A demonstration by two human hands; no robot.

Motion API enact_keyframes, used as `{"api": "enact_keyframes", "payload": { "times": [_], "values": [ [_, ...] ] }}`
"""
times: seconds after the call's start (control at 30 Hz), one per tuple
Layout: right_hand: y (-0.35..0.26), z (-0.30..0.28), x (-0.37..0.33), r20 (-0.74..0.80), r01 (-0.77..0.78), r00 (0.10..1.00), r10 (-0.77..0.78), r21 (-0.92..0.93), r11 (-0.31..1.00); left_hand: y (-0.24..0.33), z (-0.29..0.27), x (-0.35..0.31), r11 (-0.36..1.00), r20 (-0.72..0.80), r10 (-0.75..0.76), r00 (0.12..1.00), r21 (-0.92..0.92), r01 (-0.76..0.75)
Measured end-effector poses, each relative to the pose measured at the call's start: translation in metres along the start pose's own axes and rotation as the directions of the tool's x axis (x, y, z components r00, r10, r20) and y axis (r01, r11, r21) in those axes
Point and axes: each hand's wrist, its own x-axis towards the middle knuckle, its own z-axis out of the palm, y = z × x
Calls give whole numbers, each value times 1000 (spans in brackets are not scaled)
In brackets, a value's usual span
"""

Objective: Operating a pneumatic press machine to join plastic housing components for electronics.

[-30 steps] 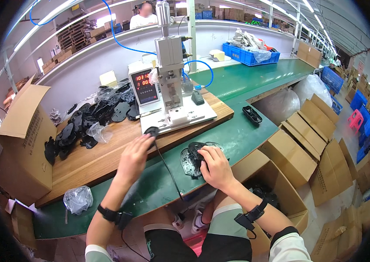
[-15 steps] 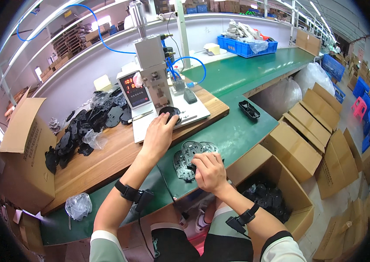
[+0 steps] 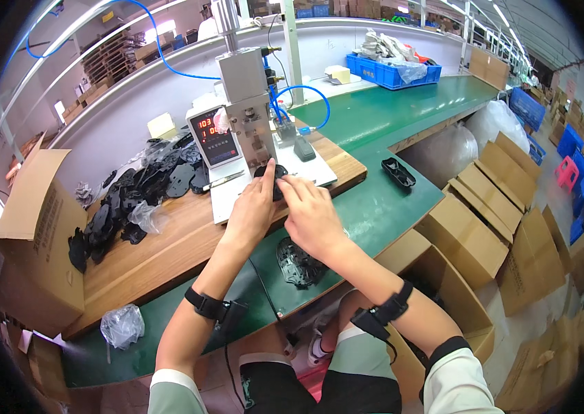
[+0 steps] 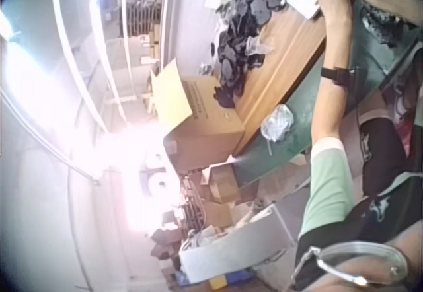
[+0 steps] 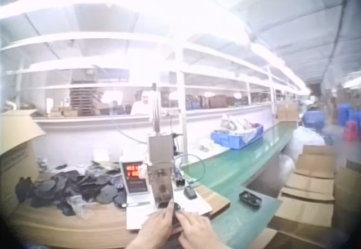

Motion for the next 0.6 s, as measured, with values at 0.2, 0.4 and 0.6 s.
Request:
{"api": "enact_keyframes", "payload": {
  "times": [0.2,0.4,0.6],
  "values": [
    [-2,34,34,40,85,996,-82,-73,994,-25,-1,-21,969,-23,6,1000,-247,-11],
    [4,24,46,95,59,994,-56,-19,998,-56,-21,-79,968,-131,19,991,-244,-51],
    [-7,24,48,146,126,983,-109,-106,986,-105,-45,-148,958,-191,-243,951,-202,204]
  ]
}}
